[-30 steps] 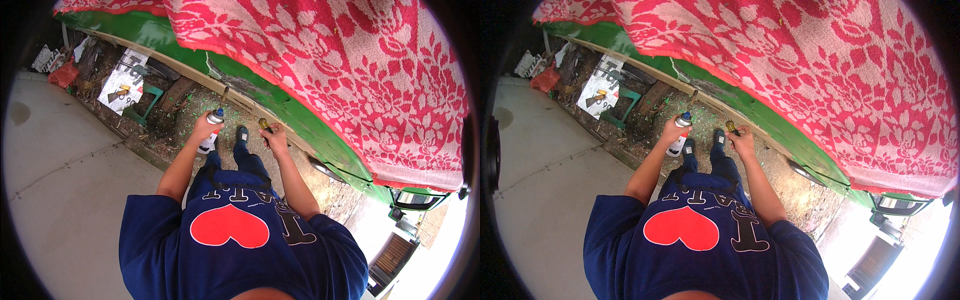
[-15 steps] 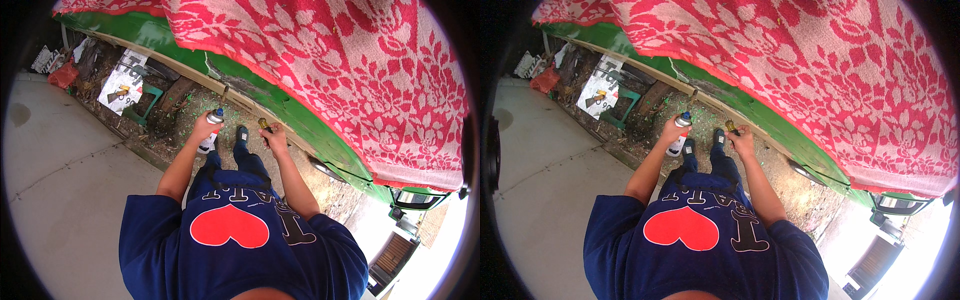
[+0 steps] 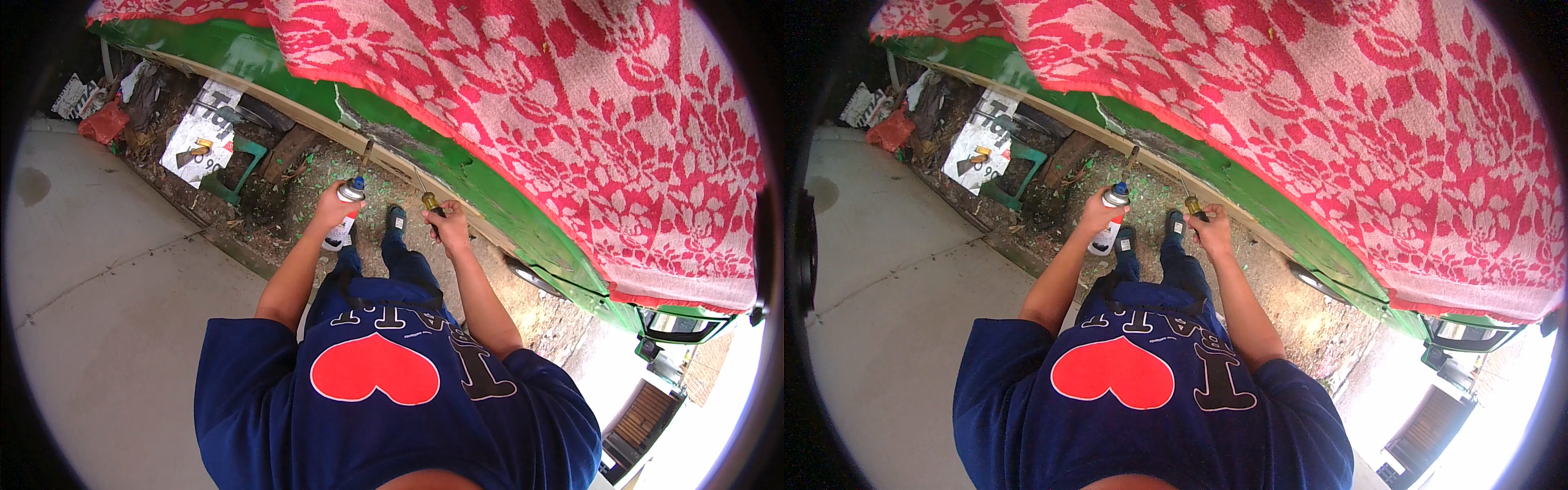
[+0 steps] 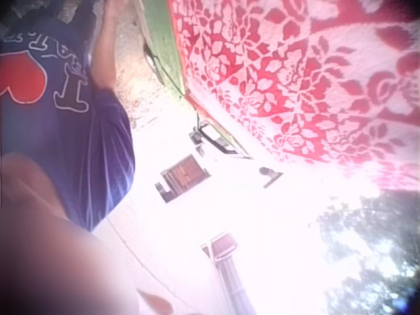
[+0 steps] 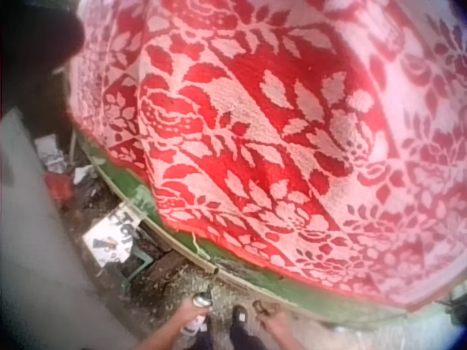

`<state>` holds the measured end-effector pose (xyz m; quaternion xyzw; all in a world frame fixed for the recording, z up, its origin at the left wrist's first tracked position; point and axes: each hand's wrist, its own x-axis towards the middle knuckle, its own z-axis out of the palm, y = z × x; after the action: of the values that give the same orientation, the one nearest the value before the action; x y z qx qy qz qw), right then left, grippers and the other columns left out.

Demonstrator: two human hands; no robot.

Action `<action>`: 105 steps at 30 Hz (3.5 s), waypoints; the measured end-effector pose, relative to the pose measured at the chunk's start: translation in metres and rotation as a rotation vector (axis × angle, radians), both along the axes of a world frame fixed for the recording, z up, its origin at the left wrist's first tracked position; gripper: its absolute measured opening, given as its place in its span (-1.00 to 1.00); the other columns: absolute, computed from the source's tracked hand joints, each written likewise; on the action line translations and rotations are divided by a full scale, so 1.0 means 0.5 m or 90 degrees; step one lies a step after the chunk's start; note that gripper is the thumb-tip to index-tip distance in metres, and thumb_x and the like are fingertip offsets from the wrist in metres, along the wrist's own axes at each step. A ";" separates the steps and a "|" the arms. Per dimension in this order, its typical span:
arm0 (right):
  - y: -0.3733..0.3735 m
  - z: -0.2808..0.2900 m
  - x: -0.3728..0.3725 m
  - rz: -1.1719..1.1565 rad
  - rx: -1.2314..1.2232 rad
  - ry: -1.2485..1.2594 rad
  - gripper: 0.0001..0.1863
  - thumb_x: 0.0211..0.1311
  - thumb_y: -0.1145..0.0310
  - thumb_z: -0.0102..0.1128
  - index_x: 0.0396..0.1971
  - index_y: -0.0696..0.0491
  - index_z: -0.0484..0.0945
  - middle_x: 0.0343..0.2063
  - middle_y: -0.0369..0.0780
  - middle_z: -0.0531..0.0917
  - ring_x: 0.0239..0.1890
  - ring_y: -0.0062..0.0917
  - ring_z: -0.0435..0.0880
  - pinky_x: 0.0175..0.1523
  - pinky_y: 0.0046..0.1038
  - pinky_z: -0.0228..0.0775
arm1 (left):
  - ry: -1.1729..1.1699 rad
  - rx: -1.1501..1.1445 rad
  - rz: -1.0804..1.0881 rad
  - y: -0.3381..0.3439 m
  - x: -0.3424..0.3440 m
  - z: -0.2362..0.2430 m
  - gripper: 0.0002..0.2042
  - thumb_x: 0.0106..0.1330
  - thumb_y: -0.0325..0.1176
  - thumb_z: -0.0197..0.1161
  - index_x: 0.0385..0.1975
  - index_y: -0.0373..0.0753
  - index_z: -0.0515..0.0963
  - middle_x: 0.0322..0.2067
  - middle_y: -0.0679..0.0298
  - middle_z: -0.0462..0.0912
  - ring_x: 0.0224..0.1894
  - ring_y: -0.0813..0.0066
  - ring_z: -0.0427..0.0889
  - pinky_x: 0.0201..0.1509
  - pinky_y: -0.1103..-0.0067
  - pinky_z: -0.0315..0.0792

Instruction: The person uses a handheld blowtorch to heat a seam on a green-painted wooden surface, then scrapes the heated area with a metal tool. The person repeats this process along the seam, moving the torch and scraper along the length of the surface.

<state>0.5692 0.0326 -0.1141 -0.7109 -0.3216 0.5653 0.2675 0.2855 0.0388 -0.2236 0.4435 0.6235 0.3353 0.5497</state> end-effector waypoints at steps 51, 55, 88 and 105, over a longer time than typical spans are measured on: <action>0.165 -0.105 -0.143 0.221 0.176 -0.307 -0.64 0.26 0.24 0.31 -0.06 0.12 0.51 -0.45 -0.12 0.72 -0.53 -0.51 0.71 -0.37 -0.40 0.50 | 0.062 -0.016 -0.037 -0.018 -0.052 0.022 -0.24 -0.08 -0.20 0.64 0.10 -0.46 0.45 -0.12 0.05 0.71 -0.09 0.39 0.69 0.02 0.45 0.54; 0.166 -0.092 -0.157 0.149 0.125 -0.227 -0.62 0.20 0.16 0.33 -0.12 0.11 0.55 -0.26 0.16 0.69 -0.11 0.02 0.69 0.02 -0.17 0.47 | 0.064 0.005 -0.031 -0.021 -0.057 0.024 -0.21 -0.12 -0.17 0.64 0.11 -0.46 0.45 -0.13 0.02 0.71 -0.08 0.31 0.71 0.04 0.42 0.55; 0.120 -0.081 -0.188 0.043 0.136 -0.179 -0.72 0.30 0.25 0.29 -0.19 0.16 0.54 -0.53 -0.13 0.68 -0.57 -0.51 0.68 -0.43 -0.44 0.47 | 0.046 -0.004 -0.050 -0.009 -0.105 0.044 -0.23 -0.12 -0.18 0.65 0.10 -0.45 0.47 -0.14 0.02 0.71 -0.08 0.32 0.71 0.05 0.43 0.55; 0.134 -0.112 -0.189 0.063 0.133 -0.278 -0.69 0.20 0.17 0.35 -0.19 0.07 0.61 -0.36 0.13 0.69 -0.23 0.03 0.70 -0.12 -0.13 0.49 | 0.011 -0.058 -0.095 0.013 -0.101 0.028 -0.23 -0.08 -0.24 0.63 0.13 -0.48 0.44 -0.10 0.05 0.70 -0.04 0.39 0.67 0.07 0.47 0.52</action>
<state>0.4746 0.0995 -0.1700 -0.7680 -0.4628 0.3745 0.2360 0.2351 0.0455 -0.2097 0.4657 0.6082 0.2608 0.5875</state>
